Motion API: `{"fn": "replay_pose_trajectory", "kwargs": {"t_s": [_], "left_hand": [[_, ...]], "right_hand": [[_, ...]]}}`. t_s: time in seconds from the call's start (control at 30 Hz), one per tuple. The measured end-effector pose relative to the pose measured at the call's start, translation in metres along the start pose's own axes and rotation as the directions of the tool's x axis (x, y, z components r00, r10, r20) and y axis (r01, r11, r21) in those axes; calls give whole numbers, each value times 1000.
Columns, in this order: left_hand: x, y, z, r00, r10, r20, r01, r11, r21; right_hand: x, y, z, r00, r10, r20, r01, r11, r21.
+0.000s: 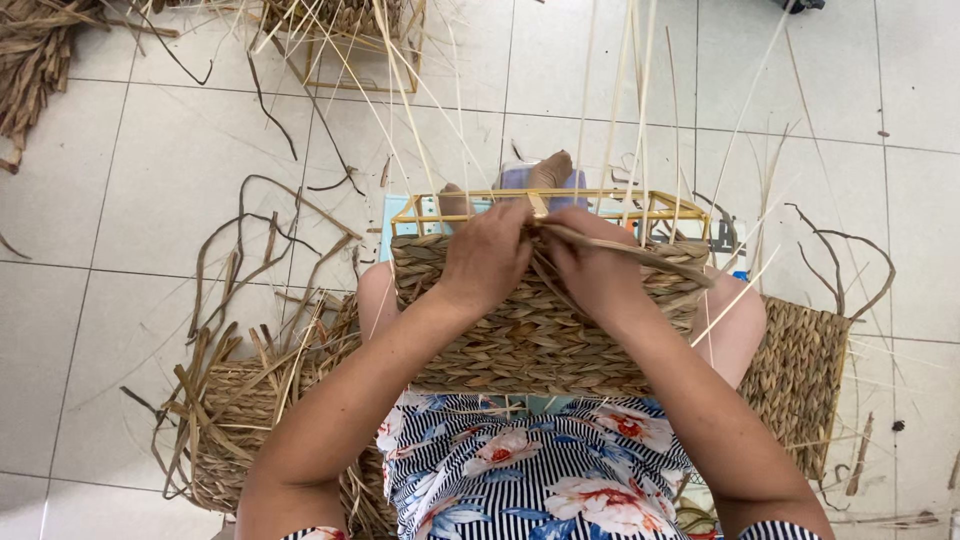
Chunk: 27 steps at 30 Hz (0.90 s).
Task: The person weaves a basket by wrapping dried plant fibers around a metal frame and threading them through the woven structure by hand.
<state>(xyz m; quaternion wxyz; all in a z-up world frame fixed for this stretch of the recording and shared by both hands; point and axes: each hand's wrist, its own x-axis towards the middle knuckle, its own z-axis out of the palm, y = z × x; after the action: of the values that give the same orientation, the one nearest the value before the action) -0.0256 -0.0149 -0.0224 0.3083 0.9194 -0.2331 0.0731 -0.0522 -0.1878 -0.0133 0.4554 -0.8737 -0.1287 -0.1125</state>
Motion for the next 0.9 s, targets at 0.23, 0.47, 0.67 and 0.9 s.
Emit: {"fn": "replay_pose_trajectory", "kwargs": {"t_s": [0.23,0.47,0.67,0.9], "left_hand": [[-1,-1,-7,999,-21,45,23,999,-43],[1,5,-7,999,39,20,-39,999,25],[-1,4,-12,996,-29,89,32,999,-33],[-1,-2,-2,995,86,-50,-85,996,13]], "right_hand": [[27,6,11,947,-71,312,219,854,-471],[21,-8,-24,917,301,262,-306,952,-23],[20,-14,7,962,72,264,17,947,-322],[33,-6,2,918,86,387,77,919,-386]]}}
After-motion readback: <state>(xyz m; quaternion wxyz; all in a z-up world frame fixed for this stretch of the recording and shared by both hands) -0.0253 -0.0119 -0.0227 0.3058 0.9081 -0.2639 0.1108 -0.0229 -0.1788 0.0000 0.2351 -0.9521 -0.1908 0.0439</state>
